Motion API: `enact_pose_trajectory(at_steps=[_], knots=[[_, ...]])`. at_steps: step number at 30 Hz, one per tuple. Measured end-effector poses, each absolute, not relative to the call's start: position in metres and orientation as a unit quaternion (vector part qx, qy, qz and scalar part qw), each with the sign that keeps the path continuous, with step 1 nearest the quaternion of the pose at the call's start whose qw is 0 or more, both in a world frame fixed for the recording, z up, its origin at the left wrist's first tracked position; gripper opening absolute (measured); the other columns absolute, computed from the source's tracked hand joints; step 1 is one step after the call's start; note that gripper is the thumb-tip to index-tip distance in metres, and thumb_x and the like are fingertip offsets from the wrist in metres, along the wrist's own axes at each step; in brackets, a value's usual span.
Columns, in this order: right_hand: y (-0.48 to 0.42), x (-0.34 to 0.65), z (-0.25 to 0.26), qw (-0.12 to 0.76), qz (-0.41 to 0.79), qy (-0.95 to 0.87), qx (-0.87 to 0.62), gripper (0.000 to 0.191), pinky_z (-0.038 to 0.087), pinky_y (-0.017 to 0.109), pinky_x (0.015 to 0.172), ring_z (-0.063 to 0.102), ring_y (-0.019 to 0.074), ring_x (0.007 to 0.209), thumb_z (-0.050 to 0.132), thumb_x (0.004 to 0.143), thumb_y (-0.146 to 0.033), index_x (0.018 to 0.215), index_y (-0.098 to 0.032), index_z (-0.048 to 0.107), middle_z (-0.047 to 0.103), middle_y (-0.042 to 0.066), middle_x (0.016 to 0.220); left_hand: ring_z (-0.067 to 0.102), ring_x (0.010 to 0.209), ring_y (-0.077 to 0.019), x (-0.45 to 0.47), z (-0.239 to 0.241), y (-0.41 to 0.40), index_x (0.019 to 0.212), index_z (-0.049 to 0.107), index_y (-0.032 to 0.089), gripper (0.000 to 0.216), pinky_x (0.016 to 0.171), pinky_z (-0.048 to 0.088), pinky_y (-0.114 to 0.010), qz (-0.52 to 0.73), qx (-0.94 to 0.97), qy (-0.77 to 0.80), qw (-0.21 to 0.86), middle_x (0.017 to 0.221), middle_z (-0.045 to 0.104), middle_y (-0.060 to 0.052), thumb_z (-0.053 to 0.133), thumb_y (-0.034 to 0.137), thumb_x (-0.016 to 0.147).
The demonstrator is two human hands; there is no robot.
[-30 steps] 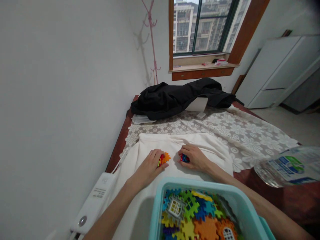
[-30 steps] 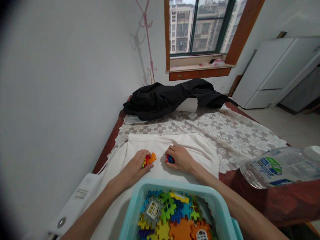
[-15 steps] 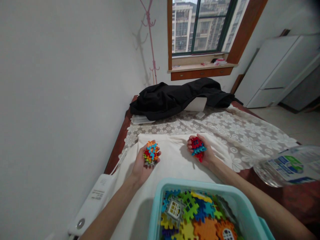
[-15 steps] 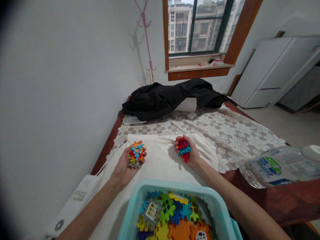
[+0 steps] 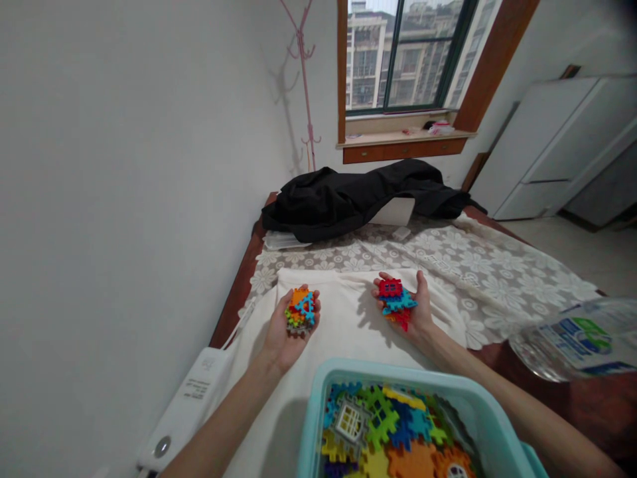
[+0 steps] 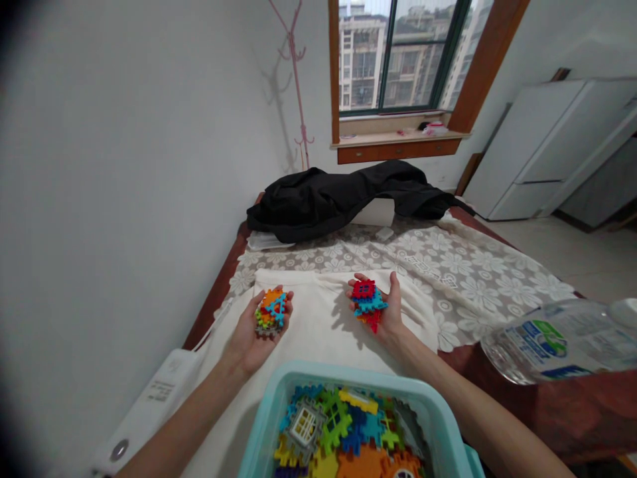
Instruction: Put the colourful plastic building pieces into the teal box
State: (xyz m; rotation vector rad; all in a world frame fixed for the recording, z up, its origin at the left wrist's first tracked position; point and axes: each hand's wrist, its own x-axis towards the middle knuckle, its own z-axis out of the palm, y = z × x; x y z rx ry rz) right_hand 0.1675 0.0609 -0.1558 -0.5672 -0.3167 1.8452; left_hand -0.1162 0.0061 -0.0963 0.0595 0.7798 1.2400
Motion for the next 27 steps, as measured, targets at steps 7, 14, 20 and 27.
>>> enact_pose_trajectory(at_steps=[7, 14, 20, 27], knots=[[0.06, 0.167, -0.15, 0.549, 0.799, -0.091, -0.228, 0.054, 0.064, 0.038, 0.052, 0.077, 0.029, 0.081, 0.058, 0.098, -0.065, 0.124, -0.018, 0.068, 0.079, 0.015, 0.107, 0.073, 0.073, -0.0164, -0.116, -0.101, 0.006, 0.107, 0.068, 0.019, 0.008, 0.051, 0.058, -0.022, 0.578, 0.048, 0.373, 0.724, 0.111, 0.075, -0.01, 0.063, 0.022, 0.101], [0.057, 0.162, -0.139, 0.517, 0.825, -0.15, -0.171, 0.023, 0.052, 0.024, 0.044, 0.069, 0.0186, 0.068, 0.075, 0.091, -0.043, 0.098, -0.022, 0.069, 0.075, 0.006, 0.091, 0.067, 0.068, -0.0117, -0.115, -0.105, 0.006, 0.112, 0.067, 0.02, 0.016, 0.046, 0.049, -0.018, 0.578, 0.101, 0.367, 0.722, 0.111, 0.071, -0.008, 0.068, 0.019, 0.096], [0.053, 0.159, -0.137, 0.519, 0.819, -0.194, -0.148, 0.022, 0.047, 0.022, 0.041, 0.06, 0.0141, 0.059, 0.076, 0.091, -0.041, 0.089, -0.022, 0.066, 0.069, 0.002, 0.082, 0.063, 0.064, -0.0101, -0.112, -0.104, 0.002, 0.107, 0.066, 0.019, 0.019, 0.042, 0.045, -0.016, 0.561, 0.136, 0.366, 0.73, 0.105, 0.068, -0.005, 0.075, 0.021, 0.09], [0.059, 0.164, -0.13, 0.52, 0.8, -0.253, -0.157, 0.028, 0.043, 0.019, 0.041, 0.054, 0.0113, 0.057, 0.078, 0.09, -0.047, 0.087, -0.02, 0.067, 0.062, 0.0, 0.081, 0.059, 0.066, -0.0096, -0.108, -0.093, -0.005, 0.103, 0.067, 0.02, 0.023, 0.043, 0.044, -0.015, 0.589, 0.207, 0.338, 0.704, 0.103, 0.065, -0.004, 0.081, 0.027, 0.088]])
